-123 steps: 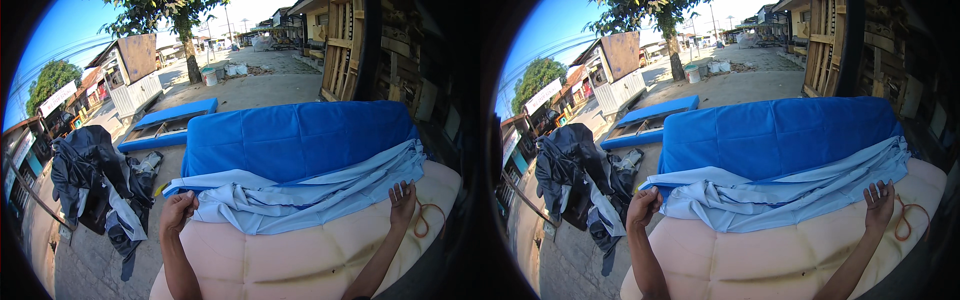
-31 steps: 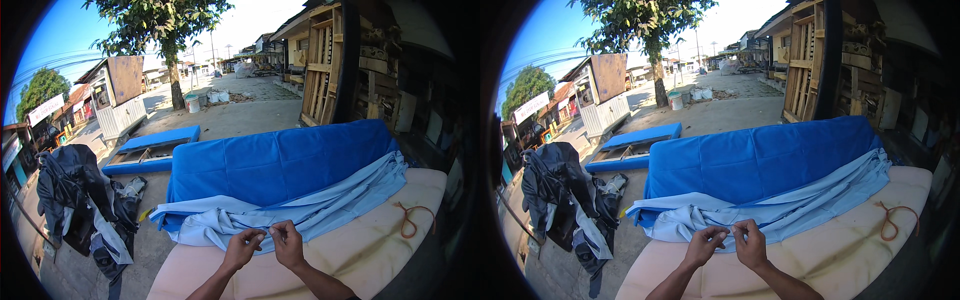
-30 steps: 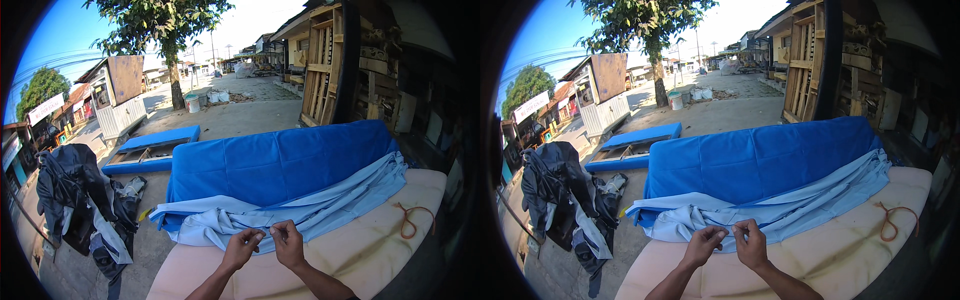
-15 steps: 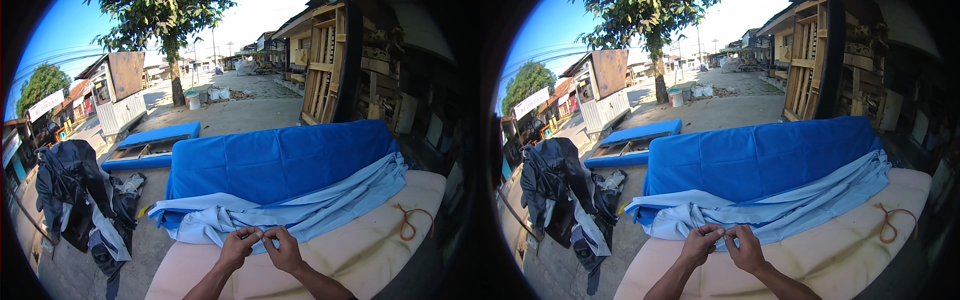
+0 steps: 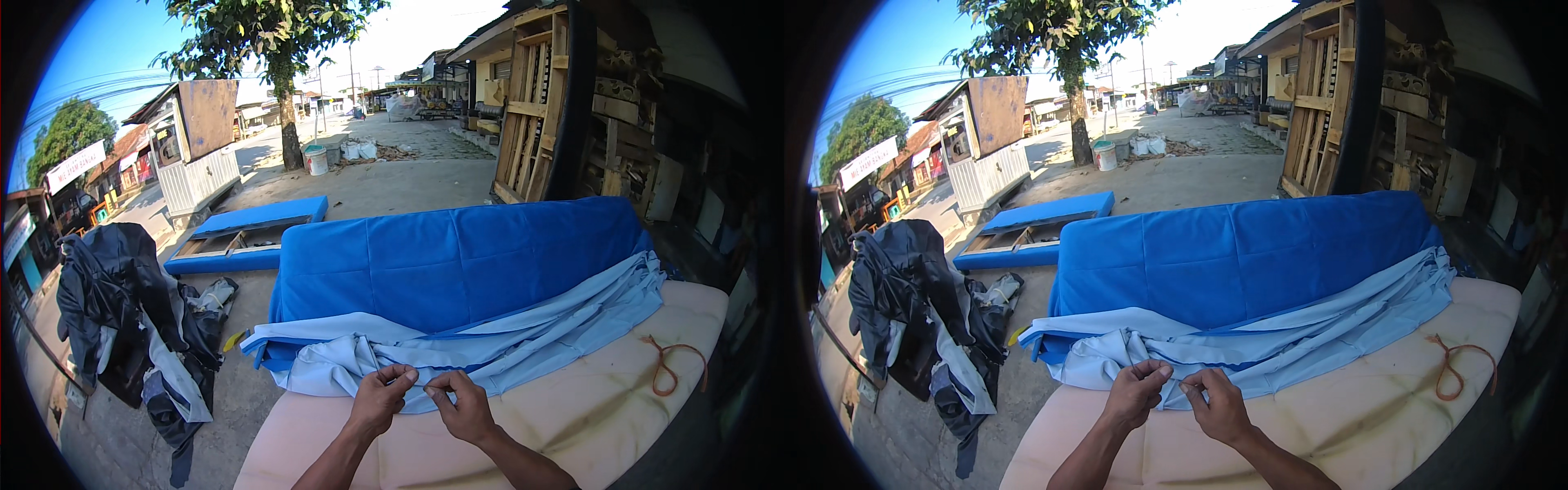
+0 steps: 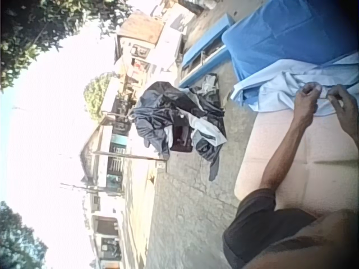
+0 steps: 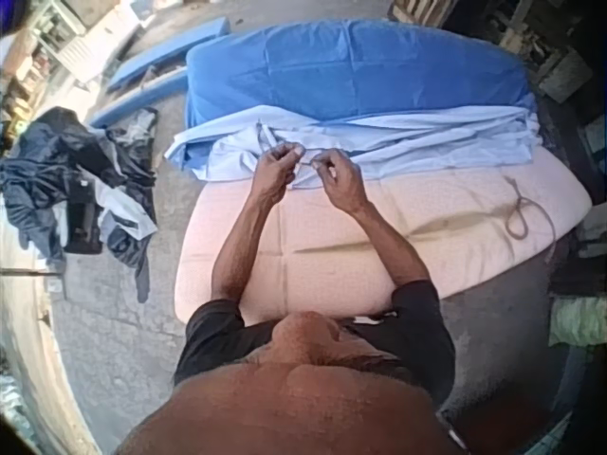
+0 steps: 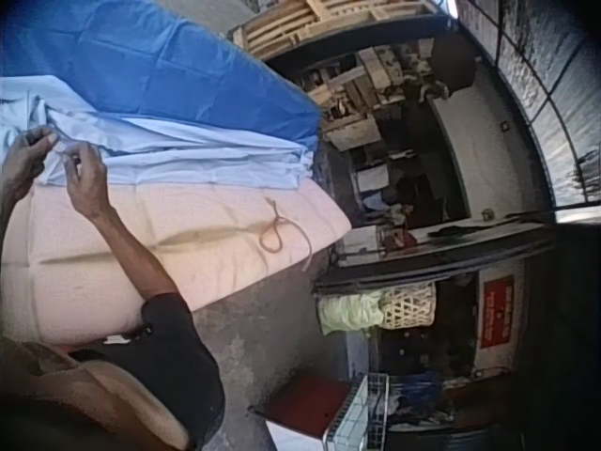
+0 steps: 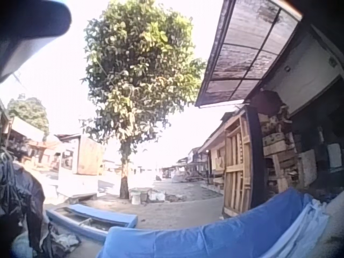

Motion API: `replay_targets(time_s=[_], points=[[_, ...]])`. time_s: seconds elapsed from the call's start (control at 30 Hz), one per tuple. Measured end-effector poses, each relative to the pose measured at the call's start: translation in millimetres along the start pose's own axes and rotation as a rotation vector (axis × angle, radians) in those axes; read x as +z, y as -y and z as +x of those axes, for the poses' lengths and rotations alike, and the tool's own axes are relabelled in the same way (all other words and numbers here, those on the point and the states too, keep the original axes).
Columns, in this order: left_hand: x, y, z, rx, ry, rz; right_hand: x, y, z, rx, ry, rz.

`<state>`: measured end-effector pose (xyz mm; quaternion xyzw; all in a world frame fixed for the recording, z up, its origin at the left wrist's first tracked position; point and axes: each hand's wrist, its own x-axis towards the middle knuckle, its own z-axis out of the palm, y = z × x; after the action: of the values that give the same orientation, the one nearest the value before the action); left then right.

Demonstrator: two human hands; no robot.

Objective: The person threads a needle with string and sews a fabric cover onto a foam cushion by hand, lifting the cushion to guide the needle through the material.

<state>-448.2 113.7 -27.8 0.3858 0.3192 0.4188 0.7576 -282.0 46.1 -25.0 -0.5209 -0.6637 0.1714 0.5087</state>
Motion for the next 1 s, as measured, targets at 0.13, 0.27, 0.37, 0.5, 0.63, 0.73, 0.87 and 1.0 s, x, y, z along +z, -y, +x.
replay_targets(time_s=[0.13, 0.27, 0.37, 0.5, 0.63, 0.73, 0.87, 1.0], points=[[1.6, 0.9, 0.2, 0.017, -0.046, -0.004, -3.1, -4.9, 0.7, -0.048, 0.07, -0.051], [6.0, 5.9, -0.6, 0.036, -0.077, 0.022, 0.6, -9.1, 3.5, -0.072, 0.052, -0.116], [10.1, 12.0, -1.4, 0.07, -0.076, 0.059, 9.5, -4.8, 2.9, -0.075, -0.062, 0.001], [12.7, 18.1, -1.3, 0.091, -0.075, 0.037, 10.7, 5.5, -1.5, 0.441, 0.058, 0.423], [11.8, 21.0, -0.2, -0.059, -0.059, -0.176, 6.2, 11.2, -3.7, 0.176, 0.004, 0.012], [10.6, 22.8, -0.1, -0.088, -0.009, -0.278, 7.2, 9.2, -2.7, 0.036, -0.06, -0.067], [9.2, 22.3, -0.8, -0.059, 0.007, -0.281, 7.5, 1.5, 0.3, -0.11, -0.159, -0.084], [11.2, 19.5, -1.1, -0.032, 0.042, -0.212, 3.0, -3.6, 2.0, -0.158, -0.223, -0.036]])
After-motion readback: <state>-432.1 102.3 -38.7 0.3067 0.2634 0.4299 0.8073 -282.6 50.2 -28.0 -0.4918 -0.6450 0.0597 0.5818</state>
